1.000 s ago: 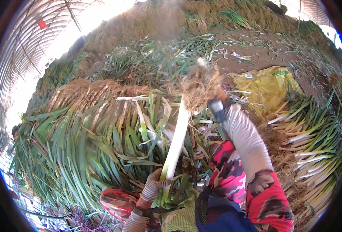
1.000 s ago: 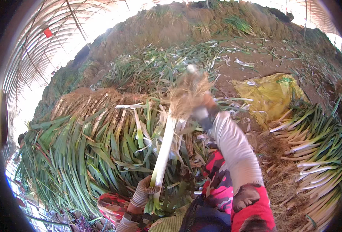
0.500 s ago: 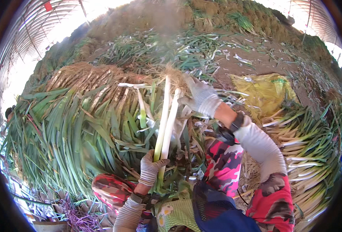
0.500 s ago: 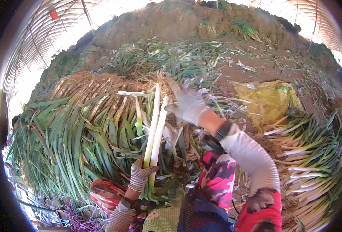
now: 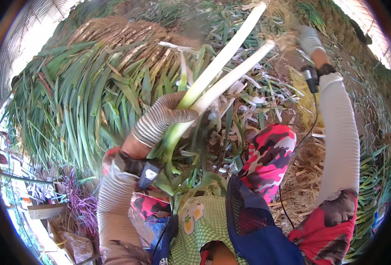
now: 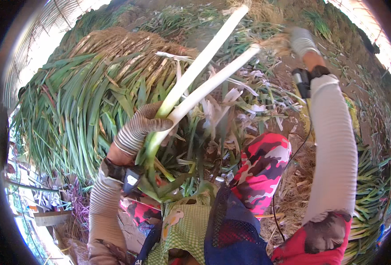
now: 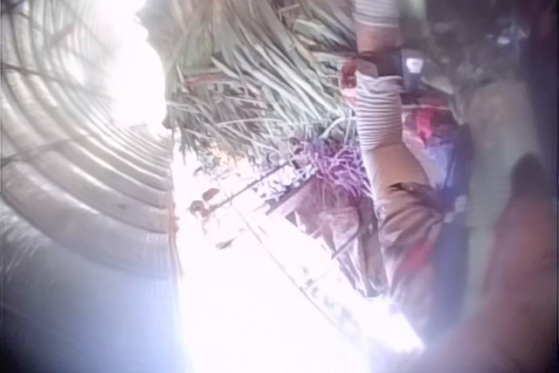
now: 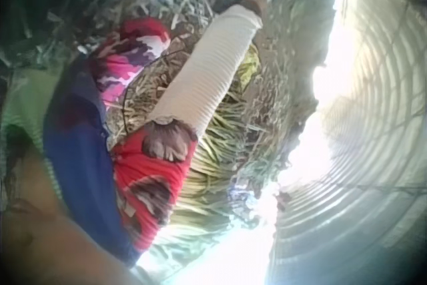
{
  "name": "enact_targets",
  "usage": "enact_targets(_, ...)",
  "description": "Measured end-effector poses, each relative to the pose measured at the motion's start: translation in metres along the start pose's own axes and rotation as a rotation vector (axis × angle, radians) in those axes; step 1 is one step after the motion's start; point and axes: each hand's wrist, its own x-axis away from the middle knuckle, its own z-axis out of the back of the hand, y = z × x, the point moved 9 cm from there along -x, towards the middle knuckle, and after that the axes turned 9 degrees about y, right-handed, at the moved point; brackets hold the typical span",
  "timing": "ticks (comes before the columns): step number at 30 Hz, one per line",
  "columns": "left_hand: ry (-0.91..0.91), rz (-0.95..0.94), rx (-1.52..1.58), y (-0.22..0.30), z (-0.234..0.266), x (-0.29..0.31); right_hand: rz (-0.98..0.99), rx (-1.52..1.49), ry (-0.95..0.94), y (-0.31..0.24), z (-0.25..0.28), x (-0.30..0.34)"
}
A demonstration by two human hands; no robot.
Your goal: The person cleans leeks by hand, pulling off outer leaves and roots one at a time, then gathers the cleaned leeks into a bundle and tosses them onto a pile. They occasionally move leek scraps aside and pick up new leeks from a large pile to repeat the process.
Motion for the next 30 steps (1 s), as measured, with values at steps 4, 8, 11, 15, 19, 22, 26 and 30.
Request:
enact_targets(4, 0.094, -0.032, -0.096, 0.011, 0.042, 0.021, -0.465, 0.039, 0.012, 0.077, 0.029, 0.028)
enact_targets(8, 0.155, -0.085, 0.016, 0.028, 0.062, 0.022, -0.011, 0.532, -0.551, 0.019, -0.012, 0.068)
enact_targets(11, 0.063, -0.152, 0.033, 0.034, 0.06, -0.01, 0.287, 0.009, -0.618, -0.014, -0.029, 0.102)
enact_targets(15, 0.06, -0.131, -0.032, 0.023, 0.055, -0.025, 0.244, 0.132, 0.057, -0.144, 0.041, 0.073)
enact_targets(19, -0.095, -0.179, -0.133, 0.029, -0.016, -0.029, 0.818, 0.074, 0.362, -0.247, 0.1, 0.121)
enact_targets(22, -0.219, -0.225, -0.241, 0.019, -0.075, -0.029, 0.804, -0.014, -0.067, -0.229, 0.056, 0.132)
enact_targets(26, -0.221, -0.081, -0.531, -0.006, -0.025, -0.024, 0.957, -0.234, 0.287, -0.217, 0.091, 0.156)
enact_targets(30, -0.179, -0.347, -0.215, 0.038, -0.011, -0.072, 0.485, 0.019, 0.53, -0.036, 0.15, 0.154)
